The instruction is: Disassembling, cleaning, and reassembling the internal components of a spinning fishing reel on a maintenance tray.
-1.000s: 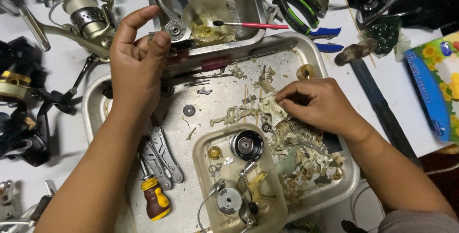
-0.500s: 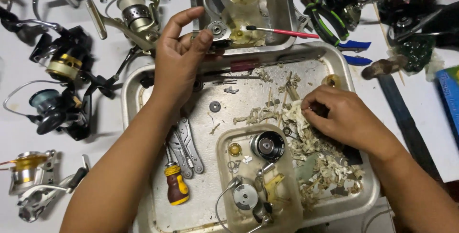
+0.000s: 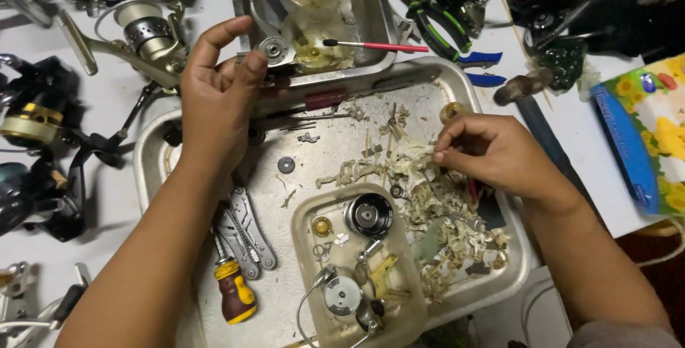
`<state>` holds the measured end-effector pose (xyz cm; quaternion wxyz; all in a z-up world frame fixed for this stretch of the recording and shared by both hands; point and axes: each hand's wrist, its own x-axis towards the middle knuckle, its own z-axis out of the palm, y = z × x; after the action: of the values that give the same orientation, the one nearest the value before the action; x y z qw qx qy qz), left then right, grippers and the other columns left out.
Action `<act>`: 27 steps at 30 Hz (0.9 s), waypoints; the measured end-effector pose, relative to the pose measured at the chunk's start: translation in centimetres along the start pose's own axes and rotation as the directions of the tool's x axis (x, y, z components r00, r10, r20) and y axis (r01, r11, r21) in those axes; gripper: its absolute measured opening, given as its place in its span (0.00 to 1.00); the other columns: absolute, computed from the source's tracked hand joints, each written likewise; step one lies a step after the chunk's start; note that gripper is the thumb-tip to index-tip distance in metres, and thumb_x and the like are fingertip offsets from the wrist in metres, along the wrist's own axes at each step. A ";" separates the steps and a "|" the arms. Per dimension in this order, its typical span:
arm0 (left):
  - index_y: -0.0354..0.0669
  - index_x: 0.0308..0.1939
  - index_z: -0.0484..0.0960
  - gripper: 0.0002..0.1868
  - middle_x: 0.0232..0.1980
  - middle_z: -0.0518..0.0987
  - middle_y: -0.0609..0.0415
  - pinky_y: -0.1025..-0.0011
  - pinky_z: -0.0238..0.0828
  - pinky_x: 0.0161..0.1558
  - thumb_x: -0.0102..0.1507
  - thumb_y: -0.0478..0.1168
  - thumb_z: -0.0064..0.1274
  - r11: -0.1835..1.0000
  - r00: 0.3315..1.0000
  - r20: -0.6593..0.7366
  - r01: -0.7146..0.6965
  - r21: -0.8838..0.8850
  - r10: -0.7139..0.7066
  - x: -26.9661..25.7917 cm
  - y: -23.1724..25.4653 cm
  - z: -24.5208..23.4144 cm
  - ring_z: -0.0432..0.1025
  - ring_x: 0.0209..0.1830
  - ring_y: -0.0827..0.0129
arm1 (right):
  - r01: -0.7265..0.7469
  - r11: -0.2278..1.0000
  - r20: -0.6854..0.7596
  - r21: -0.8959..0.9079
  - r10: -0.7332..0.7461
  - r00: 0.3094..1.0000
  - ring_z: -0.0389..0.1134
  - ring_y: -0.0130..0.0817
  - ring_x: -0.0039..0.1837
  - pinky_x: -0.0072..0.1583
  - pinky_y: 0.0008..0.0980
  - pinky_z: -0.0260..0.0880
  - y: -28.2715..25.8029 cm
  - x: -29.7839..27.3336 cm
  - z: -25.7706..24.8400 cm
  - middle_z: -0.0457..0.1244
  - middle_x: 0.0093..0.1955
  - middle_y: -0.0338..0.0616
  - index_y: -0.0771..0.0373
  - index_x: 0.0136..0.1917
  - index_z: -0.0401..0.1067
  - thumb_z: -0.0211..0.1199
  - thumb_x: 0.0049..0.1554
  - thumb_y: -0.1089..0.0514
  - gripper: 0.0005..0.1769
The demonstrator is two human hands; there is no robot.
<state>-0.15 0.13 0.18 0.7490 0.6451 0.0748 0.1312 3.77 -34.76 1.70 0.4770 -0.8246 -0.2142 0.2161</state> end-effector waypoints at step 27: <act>0.48 0.64 0.73 0.30 0.20 0.59 0.73 0.87 0.48 0.26 0.62 0.53 0.60 1.000 1.000 0.001 0.000 -0.008 0.000 0.0 0.1 0.3 0.51 0.20 0.86 | 0.002 0.966 -0.073 0.260 0.018 0.997 0.77 0.35 0.45 0.52 0.27 0.83 -3.5 2.5 2.7 0.74 0.44 0.52 0.71 0.52 0.80 0.71 0.51 0.68 0.14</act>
<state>-0.12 -0.12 0.32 0.7517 0.6421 0.0738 0.1314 3.83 -29.90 3.22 0.5877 -0.7634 -0.1626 0.2132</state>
